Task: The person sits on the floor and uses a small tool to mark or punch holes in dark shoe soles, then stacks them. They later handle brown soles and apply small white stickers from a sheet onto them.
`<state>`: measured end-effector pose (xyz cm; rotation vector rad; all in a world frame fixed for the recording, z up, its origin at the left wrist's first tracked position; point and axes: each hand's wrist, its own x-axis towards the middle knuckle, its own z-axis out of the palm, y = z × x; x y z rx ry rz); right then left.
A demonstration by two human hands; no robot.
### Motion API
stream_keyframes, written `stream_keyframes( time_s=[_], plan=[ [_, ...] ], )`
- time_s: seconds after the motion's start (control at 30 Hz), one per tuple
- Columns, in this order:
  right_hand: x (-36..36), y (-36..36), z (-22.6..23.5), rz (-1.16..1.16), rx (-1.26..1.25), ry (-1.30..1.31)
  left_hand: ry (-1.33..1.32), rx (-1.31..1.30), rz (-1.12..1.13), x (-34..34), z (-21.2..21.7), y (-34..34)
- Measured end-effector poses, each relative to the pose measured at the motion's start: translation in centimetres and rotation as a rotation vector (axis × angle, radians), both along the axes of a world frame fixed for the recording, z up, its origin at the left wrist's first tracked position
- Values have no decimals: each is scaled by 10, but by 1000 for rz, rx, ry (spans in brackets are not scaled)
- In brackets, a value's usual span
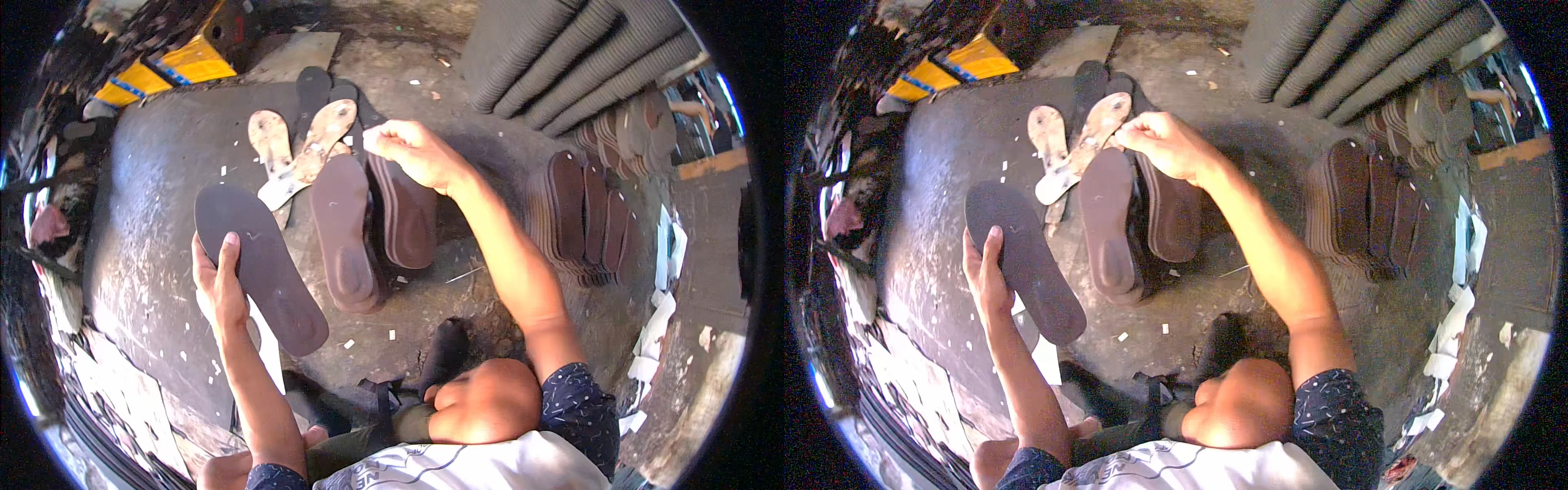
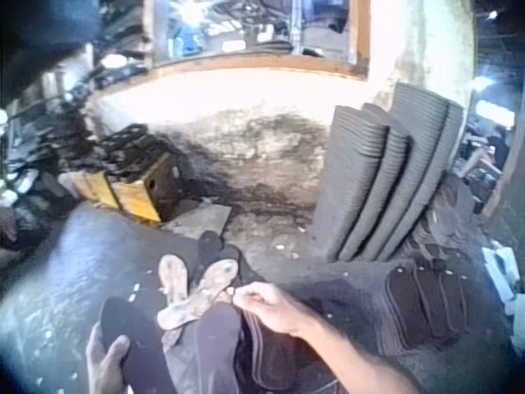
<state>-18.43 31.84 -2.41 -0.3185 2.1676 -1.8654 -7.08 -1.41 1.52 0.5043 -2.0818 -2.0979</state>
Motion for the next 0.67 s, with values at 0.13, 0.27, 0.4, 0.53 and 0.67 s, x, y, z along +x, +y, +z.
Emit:
stream_keyframes(
  time_s=[0.13,0.27,0.4,0.53,0.67],
  plan=[
    [-37,-42,-27,210,579,-1,42,109,33,2,-4,-20],
    [-62,-62,-74,165,775,257,34,95,56,5,1,-6],
    [-73,-51,-87,105,806,289,89,121,18,2,-2,-11],
    [-54,-50,-59,-130,499,418,97,196,21,-4,-1,-9],
    [3,-66,-3,161,-54,47,154,367,98,-22,-11,20]
  ],
)
